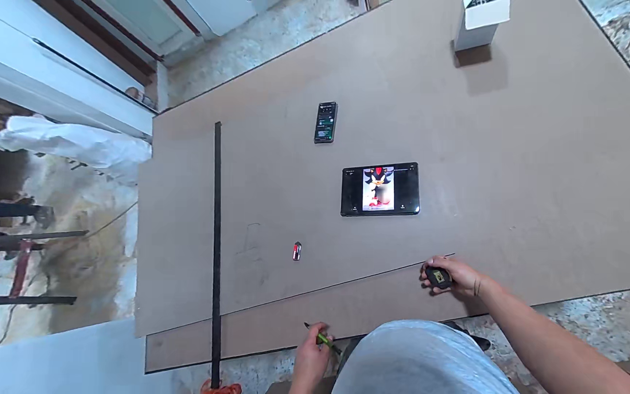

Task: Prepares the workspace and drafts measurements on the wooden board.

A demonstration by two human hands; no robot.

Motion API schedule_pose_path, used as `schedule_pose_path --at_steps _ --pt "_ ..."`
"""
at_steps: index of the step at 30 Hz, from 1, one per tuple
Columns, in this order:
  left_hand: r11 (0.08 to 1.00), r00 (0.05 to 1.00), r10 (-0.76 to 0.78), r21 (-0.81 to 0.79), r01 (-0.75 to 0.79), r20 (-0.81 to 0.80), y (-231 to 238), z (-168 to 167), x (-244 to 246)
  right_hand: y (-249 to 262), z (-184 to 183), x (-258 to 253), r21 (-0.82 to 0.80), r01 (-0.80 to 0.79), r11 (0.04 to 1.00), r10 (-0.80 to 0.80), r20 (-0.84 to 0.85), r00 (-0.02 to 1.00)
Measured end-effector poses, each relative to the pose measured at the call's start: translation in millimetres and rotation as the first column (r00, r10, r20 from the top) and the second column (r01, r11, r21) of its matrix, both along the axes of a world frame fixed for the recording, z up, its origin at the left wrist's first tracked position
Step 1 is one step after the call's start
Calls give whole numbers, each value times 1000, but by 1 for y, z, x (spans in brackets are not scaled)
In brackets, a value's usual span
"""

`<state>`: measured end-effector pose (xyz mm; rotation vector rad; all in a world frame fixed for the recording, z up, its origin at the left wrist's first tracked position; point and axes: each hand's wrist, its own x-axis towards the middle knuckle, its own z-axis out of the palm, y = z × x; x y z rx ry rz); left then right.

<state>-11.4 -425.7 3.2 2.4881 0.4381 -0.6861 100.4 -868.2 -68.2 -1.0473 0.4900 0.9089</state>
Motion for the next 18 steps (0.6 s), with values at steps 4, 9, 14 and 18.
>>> schedule_pose_path --at_steps 4,9,14,18 --pt "986 982 51 165 -21 -181 16 0 3 3 -12 -6 -2 34 999 -34 -63 997" --pt "977 954 -4 204 68 -299 33 -10 5 6 -9 -6 -31 73 997 -74 -45 996" --pt "977 955 -2 202 65 -295 44 -13 11 9 -6 -10 -45 122 991 -124 -44 991" --pt "980 960 0 191 55 -278 47 -15 11 9 -11 -10 -54 133 990 -136 -47 990"
